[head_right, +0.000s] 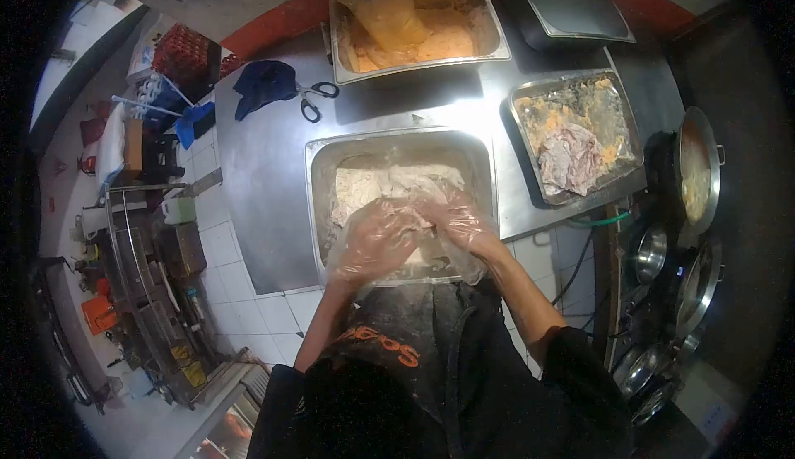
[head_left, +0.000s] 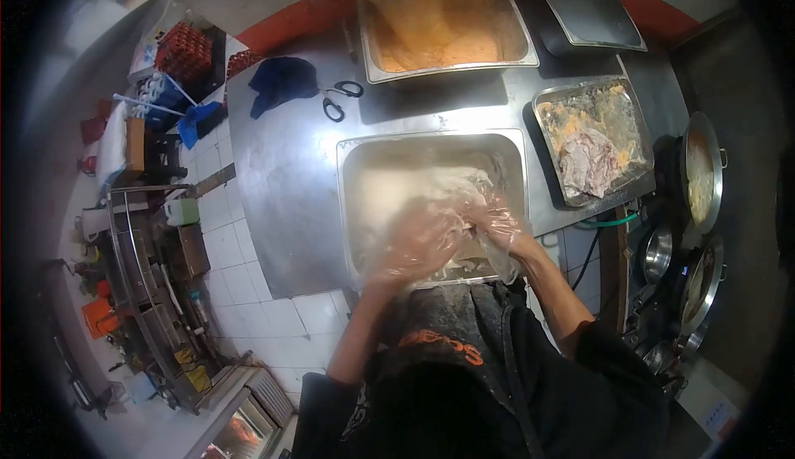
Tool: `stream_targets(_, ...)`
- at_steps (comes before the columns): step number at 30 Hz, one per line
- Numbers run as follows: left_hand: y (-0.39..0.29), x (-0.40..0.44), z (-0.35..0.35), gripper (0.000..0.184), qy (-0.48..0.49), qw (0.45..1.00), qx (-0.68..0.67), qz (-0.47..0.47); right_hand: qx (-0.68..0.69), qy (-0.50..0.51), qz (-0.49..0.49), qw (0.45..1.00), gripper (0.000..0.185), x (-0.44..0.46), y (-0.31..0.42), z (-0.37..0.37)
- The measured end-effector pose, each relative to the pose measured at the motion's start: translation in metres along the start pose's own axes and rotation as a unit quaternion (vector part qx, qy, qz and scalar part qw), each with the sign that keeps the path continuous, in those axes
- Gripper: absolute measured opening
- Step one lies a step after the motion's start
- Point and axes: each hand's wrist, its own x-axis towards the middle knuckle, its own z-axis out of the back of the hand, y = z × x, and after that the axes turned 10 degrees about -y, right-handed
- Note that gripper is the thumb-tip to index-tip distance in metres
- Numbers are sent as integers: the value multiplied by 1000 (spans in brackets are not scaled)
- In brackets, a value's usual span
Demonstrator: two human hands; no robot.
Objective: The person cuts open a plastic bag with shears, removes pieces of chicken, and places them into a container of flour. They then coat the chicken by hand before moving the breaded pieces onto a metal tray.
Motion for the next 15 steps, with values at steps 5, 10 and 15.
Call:
stream_targets(5, 12, 15, 16, 33, -42, 997, -25, 53, -26, 106, 136, 985, 52, 7, 27, 13)
stream_targets(10, 36, -10, -16, 49, 52, 960, -145, 232, -43, 106, 123, 986, 49, 11, 36, 17)
stream_targets(15, 38, -22, -44, 54, -45, 872, -316, 371, 3, 10, 142, 990, 49, 20, 21, -8)
